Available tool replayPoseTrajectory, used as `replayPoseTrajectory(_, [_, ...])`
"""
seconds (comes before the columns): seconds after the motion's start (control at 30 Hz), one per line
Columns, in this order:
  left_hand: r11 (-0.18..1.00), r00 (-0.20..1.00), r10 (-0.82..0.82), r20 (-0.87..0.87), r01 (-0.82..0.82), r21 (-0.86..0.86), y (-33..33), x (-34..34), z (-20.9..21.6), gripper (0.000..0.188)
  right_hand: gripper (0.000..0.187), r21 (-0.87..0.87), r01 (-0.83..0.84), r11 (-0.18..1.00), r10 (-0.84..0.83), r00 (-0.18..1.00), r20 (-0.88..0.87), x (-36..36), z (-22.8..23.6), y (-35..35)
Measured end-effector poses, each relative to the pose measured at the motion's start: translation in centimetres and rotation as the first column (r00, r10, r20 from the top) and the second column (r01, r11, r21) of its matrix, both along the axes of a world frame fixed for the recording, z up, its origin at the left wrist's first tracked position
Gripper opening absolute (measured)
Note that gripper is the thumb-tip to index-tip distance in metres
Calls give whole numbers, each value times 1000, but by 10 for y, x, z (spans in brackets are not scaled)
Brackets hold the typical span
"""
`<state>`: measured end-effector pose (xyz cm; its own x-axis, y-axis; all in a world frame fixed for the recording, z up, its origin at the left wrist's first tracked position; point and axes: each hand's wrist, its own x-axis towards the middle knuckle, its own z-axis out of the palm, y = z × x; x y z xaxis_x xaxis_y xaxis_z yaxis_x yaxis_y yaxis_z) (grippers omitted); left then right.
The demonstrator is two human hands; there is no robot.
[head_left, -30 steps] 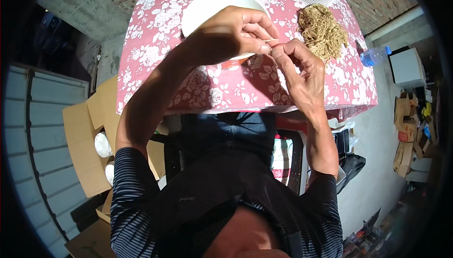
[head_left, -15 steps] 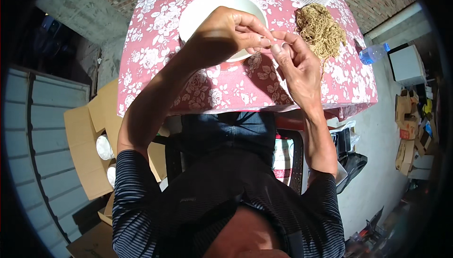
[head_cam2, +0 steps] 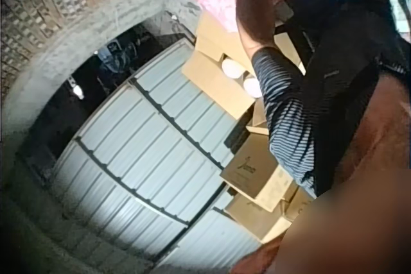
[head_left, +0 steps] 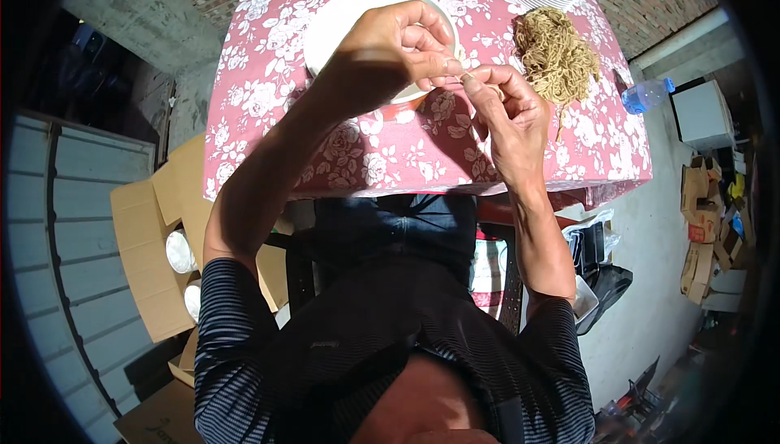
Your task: Placing thin brown fiber material into paper cups and securing it with a small stick.
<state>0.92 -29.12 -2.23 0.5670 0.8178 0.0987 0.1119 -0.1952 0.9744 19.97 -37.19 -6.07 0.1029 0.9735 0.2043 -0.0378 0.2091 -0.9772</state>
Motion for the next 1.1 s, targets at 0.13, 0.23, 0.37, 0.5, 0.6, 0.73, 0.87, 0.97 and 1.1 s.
replayPoseTrajectory(0.13, [990, 996, 36, -87, -24, 140, -7, 1, 3, 16, 10, 40, -50, 998, 51, 999, -12, 5, 0, 0])
replayPoseTrajectory(0.23, [728, 986, 42, -162, 81, 680, -8, 0, -4, 11, 10, 60, -56, 997, 54, 998, 35, 6, 3, 1])
replayPoseTrajectory(0.37, [714, 975, 86, -204, 83, 696, -6, 1, -5, 12, 10, 40, -62, 997, 60, 997, 46, 8, 5, 3])
replayPoseTrajectory(0.5, [994, 991, -60, -118, 70, 81, -1, 2, 3, 18, 9, 56, 6, 998, -9, 998, 56, 6, 4, 4])
replayPoseTrajectory(0.6, [995, 997, -79, -19, 78, -67, 0, 5, 8, 27, 9, 65, 23, 998, -28, 997, 66, 6, 6, 4])
replayPoseTrajectory(0.73, [990, 991, -120, 53, 124, -74, 8, 5, 3, 39, 8, 25, 41, 999, -43, 996, 75, 5, 6, 2])
replayPoseTrajectory(0.87, [984, 987, -120, 110, 133, -120, 6, 8, 5, 41, 10, -54, 21, 998, -15, 994, 105, 5, 3, -1])
replayPoseTrajectory(0.97, [983, 989, -123, 77, 133, -129, 10, 9, 1, 41, 16, 57, 46, 997, -53, 992, 116, 2, 0, 0])
replayPoseTrajectory(1.1, [988, 993, -107, 39, 111, -111, 10, 11, 2, 42, 31, 405, 184, 895, -341, 869, 359, 4, 1, -2])
